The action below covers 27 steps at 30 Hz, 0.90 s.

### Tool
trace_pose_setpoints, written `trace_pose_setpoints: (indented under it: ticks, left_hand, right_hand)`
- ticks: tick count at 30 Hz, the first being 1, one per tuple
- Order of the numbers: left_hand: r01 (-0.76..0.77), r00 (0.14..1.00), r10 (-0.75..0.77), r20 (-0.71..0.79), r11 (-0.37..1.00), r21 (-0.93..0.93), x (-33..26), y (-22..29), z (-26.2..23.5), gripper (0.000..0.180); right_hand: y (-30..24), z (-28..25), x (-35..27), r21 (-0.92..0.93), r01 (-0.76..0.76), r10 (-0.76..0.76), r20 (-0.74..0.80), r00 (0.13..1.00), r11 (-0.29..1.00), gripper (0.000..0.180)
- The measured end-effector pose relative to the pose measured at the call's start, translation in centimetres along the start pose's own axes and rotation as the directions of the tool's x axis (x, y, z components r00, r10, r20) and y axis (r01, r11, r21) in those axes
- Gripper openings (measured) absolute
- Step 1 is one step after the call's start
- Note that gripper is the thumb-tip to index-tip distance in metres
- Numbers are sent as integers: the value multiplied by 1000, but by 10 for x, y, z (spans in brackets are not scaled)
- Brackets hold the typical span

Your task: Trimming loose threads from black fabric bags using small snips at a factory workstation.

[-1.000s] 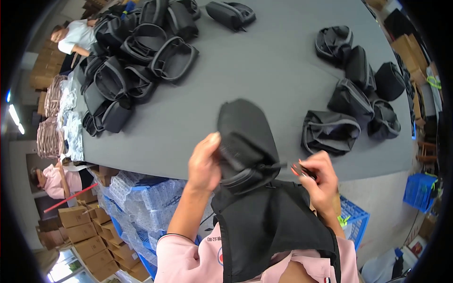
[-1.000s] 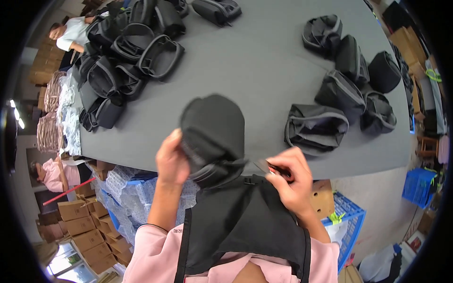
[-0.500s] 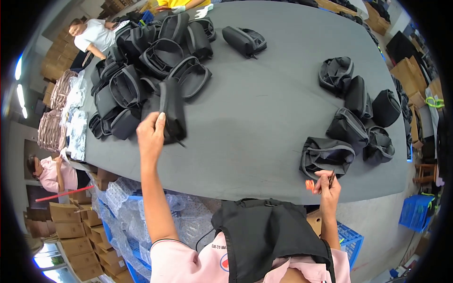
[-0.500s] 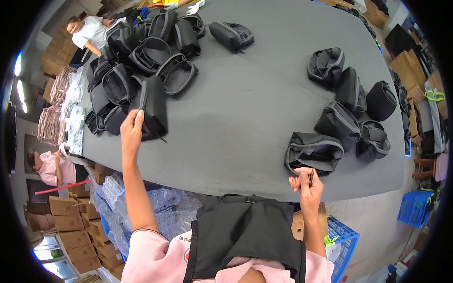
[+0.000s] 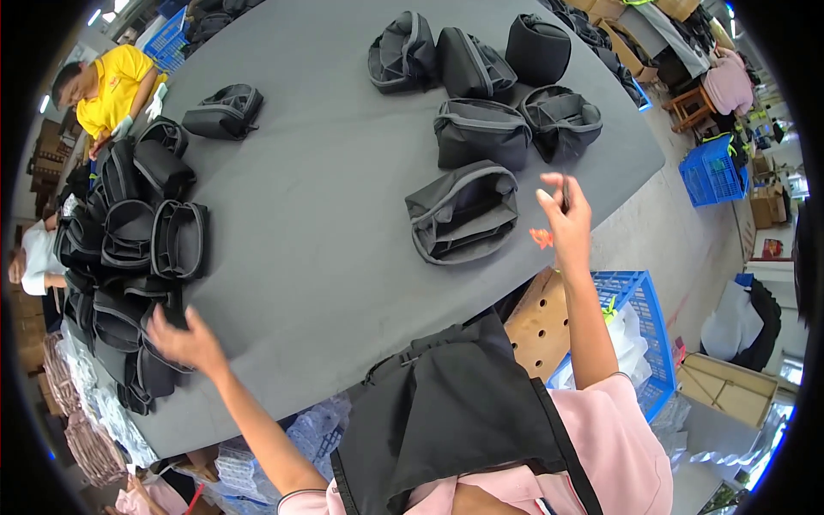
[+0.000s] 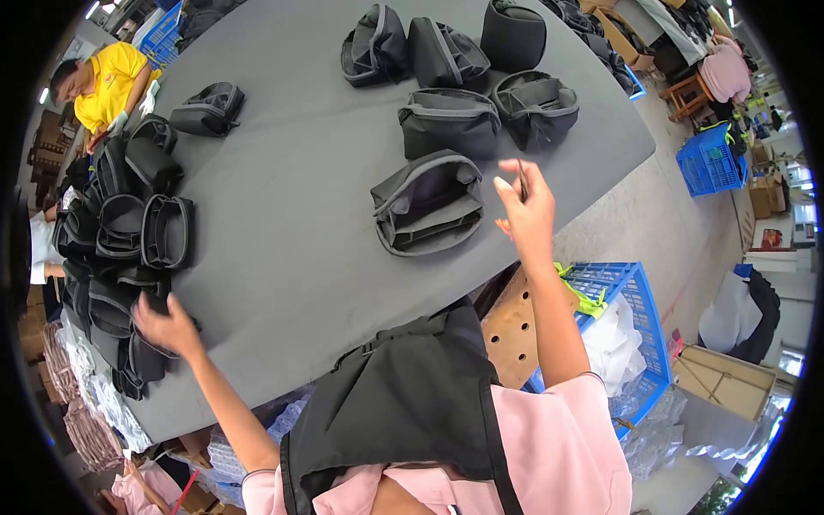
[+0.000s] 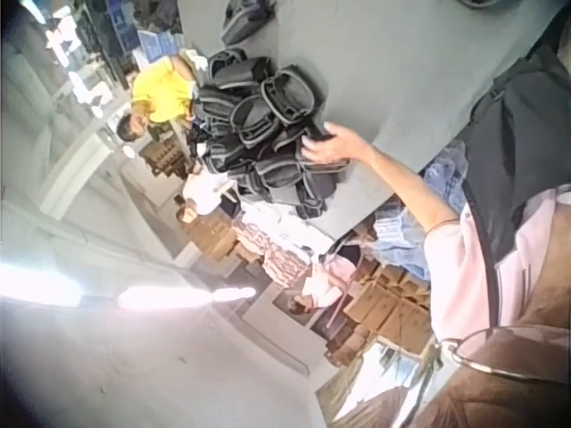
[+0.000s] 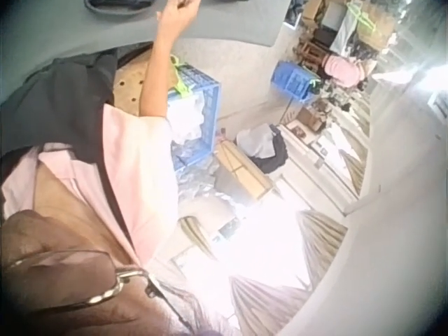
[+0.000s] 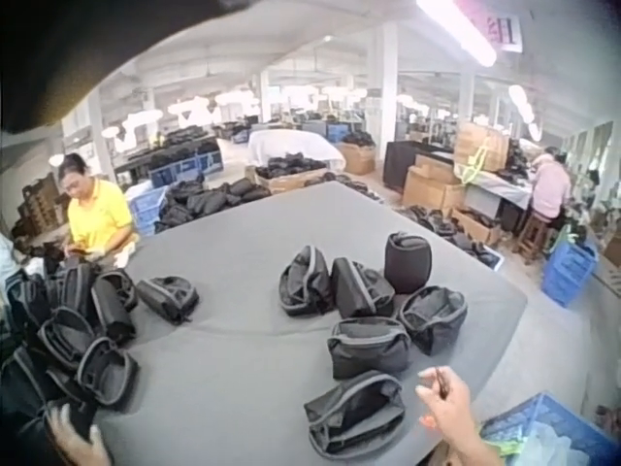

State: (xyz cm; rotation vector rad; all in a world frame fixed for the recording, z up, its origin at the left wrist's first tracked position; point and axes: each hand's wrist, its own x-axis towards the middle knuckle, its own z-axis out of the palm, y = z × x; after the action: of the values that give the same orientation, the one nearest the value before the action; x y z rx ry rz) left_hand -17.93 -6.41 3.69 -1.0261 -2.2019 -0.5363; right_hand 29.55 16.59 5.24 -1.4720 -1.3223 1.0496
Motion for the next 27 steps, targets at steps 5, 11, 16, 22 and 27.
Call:
trace_pose_setpoints:
  ticks: [5, 11, 16, 22, 27]
  left_hand:
    - [108, 882, 302, 362, 618, -779, -20, 208, 3, 24]
    - [997, 59, 600, 798, 6, -79, -78, 280, -18, 63]
    - [853, -35, 337, 941, -480, 204, -69, 255, -12, 69]
    - [971, 48, 136, 990, -237, -14, -71, 242, -12, 63]
    - [913, 328, 218, 919, 179, -368, -63, 232, -37, 65]
  right_hand:
    - [74, 6, 60, -63, -49, 57, 124, 991, 997, 20]
    - [43, 41, 17, -63, 56, -29, 376, 926, 996, 20]
    - [42, 58, -79, -30, 451, -399, 416, 817, 892, 12]
    - [41, 67, -118, 180, 300, -346, 602, 720, 937, 5]
    - [3, 75, -84, 312, -305, 134, 469, 873, 900, 21]
